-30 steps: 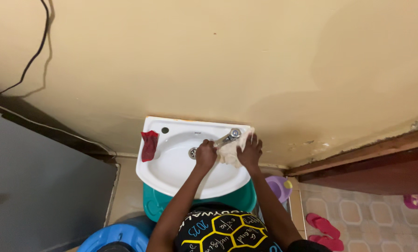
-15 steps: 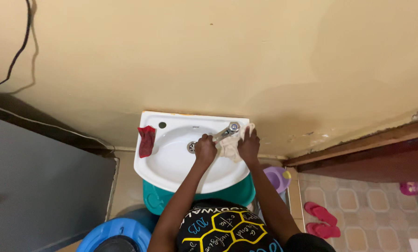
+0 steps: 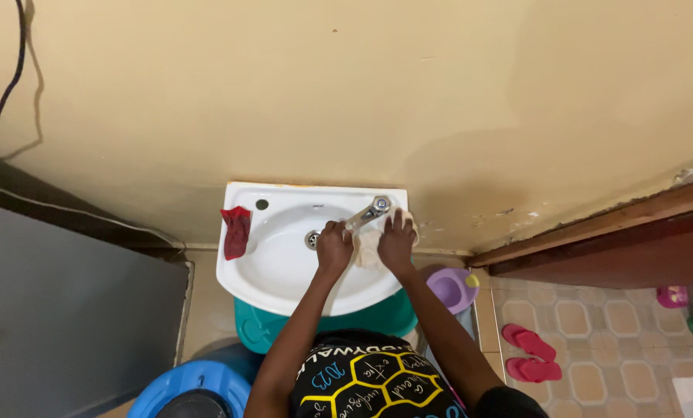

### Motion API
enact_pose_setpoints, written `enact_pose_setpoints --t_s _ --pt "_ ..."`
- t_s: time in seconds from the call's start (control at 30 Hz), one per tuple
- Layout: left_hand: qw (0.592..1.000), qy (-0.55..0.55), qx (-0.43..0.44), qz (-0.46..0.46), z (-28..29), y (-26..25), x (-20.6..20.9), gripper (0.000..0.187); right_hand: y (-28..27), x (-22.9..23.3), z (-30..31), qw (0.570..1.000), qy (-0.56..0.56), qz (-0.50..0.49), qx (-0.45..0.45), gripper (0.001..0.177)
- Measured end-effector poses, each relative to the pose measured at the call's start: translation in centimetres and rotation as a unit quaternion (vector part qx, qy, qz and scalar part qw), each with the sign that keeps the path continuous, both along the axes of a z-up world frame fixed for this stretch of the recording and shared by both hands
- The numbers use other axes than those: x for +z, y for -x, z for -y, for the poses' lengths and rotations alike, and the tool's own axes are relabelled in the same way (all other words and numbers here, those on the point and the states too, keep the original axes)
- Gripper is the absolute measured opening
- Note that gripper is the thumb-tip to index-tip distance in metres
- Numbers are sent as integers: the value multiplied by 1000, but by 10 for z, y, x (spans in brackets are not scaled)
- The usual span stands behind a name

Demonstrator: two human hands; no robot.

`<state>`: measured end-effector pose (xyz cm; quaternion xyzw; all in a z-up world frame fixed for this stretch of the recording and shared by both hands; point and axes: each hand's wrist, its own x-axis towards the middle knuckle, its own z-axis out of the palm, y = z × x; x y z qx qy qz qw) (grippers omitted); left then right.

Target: The person washes a cloth in a sink using a pink cup to pour water over it. They repeatedly wet, scrub, and wring the cloth, then rinse it under the tap and wring it again.

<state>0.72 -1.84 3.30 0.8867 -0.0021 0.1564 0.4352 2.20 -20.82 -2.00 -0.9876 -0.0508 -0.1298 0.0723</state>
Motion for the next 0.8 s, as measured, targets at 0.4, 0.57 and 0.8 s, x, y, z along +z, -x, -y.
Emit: enact_pose_setpoints --t_s 0.4,0.57,0.8 --pt "876 301 15 -376 -35 15 -81 72 34 -10 -70 964 -241 -81 80 52" --pt "806 457 -64 -372 -45 15 -81 55 39 8 -77 847 -469 -189 163 72" --pt "876 367 -21 -311 -67 -14 -60 52 24 38 -27 859 -408 -260 167 66"
